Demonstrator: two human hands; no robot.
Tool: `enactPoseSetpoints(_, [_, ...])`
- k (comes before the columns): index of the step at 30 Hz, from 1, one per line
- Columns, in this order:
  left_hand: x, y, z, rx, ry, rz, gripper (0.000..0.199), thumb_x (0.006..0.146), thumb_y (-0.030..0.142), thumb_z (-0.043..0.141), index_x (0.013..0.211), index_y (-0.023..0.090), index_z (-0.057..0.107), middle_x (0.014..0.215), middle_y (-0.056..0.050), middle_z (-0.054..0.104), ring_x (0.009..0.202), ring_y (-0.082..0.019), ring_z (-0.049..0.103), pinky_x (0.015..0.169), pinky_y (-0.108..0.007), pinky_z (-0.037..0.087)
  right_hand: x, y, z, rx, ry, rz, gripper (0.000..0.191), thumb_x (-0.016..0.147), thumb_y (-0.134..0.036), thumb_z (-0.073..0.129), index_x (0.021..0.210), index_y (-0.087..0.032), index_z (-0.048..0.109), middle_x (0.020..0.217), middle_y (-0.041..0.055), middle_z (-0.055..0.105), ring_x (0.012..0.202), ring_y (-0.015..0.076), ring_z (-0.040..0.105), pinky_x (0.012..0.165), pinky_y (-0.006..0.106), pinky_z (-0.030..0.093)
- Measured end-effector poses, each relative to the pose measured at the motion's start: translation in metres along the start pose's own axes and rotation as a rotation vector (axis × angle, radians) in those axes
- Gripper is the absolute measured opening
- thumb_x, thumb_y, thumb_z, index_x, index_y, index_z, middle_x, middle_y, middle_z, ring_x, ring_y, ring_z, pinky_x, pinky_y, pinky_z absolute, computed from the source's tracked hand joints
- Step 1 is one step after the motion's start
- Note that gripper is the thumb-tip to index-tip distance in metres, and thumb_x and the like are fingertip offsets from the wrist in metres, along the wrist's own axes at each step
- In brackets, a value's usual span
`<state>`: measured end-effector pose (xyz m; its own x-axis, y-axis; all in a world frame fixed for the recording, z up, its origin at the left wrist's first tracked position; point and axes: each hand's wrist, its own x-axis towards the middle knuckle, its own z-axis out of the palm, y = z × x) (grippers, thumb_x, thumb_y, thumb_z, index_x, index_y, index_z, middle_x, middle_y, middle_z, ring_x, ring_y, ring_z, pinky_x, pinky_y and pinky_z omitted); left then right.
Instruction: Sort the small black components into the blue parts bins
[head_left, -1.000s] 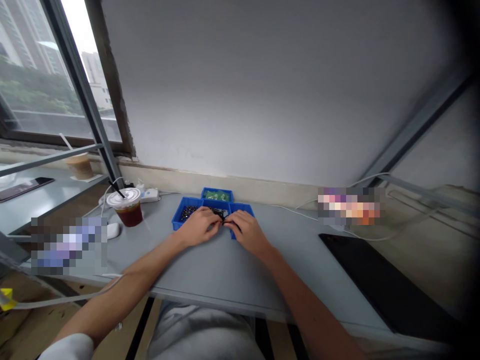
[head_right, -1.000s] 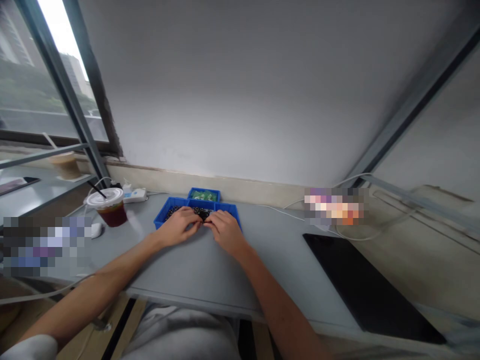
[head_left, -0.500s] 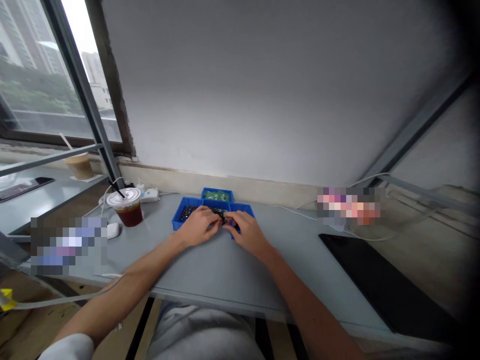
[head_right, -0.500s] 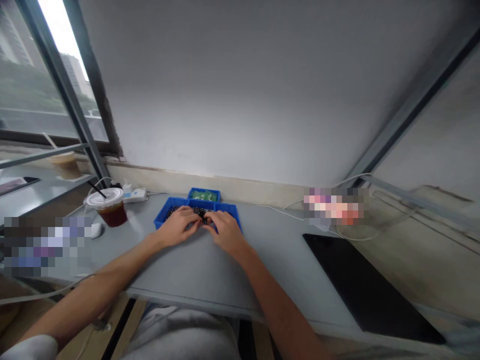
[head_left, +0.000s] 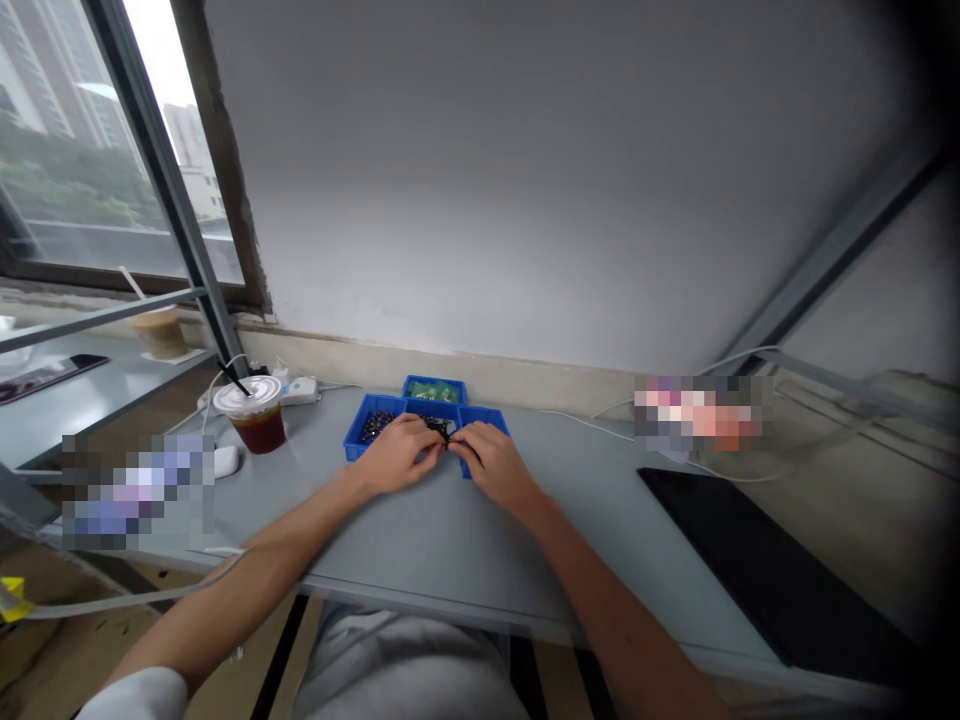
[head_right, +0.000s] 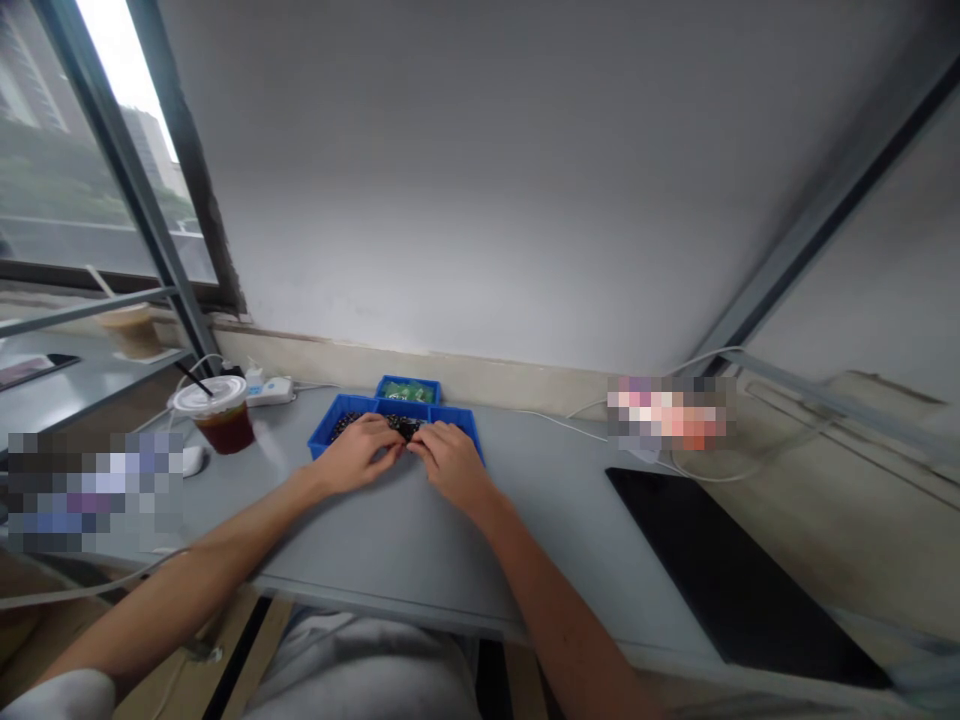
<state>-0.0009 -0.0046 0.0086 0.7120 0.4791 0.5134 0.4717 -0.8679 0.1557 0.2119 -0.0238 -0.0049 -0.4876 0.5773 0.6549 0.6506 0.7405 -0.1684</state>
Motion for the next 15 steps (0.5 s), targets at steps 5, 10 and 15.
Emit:
enactPoseSetpoints(5, [-0.0003, -0.0014, 0.0014, 0.008, 0.006, -0.006, 0.020, 0.097, 0.021, 0.046, 0.090, 0.017, 0.064, 0.086, -0.005, 0.069, 0.084, -0.018, 0.062, 0.091, -0.035, 0.042, -0.0015, 0.0009, 0.0010, 0.018, 0.004, 0.012, 0.013, 0.099, -0.022, 0.054, 0.109, -0.018, 0.060, 0.093, 0.0069, 0.067, 0.085, 0.0217, 0.060, 0.079, 0.035, 0.046])
enactPoseSetpoints(10, [0.0008, -0.0009, 0.0013, 0.008, -0.008, 0.011, 0.020, 0.097, 0.021, 0.046, 0.089, 0.017, 0.063, 0.084, -0.004, 0.069, 0.083, -0.018, 0.061, 0.090, -0.034, 0.042, 0.0000, 0.0003, 0.0001, -0.006, -0.033, -0.003, 0.016, 0.102, -0.023, 0.047, 0.094, -0.019, 0.061, 0.088, 0.0062, 0.067, 0.082, 0.0209, 0.059, 0.077, 0.034, 0.044])
enactPoseSetpoints(15, [0.0007, 0.0002, 0.0002, 0.007, -0.024, 0.011, 0.021, 0.097, 0.021, 0.046, 0.085, 0.017, 0.062, 0.082, -0.004, 0.068, 0.082, -0.018, 0.061, 0.089, -0.033, 0.042, 0.0006, -0.0019, -0.0006, -0.009, -0.039, 0.015, 0.019, 0.102, -0.027, 0.048, 0.090, -0.020, 0.061, 0.087, 0.0060, 0.067, 0.082, 0.0209, 0.059, 0.077, 0.034, 0.043])
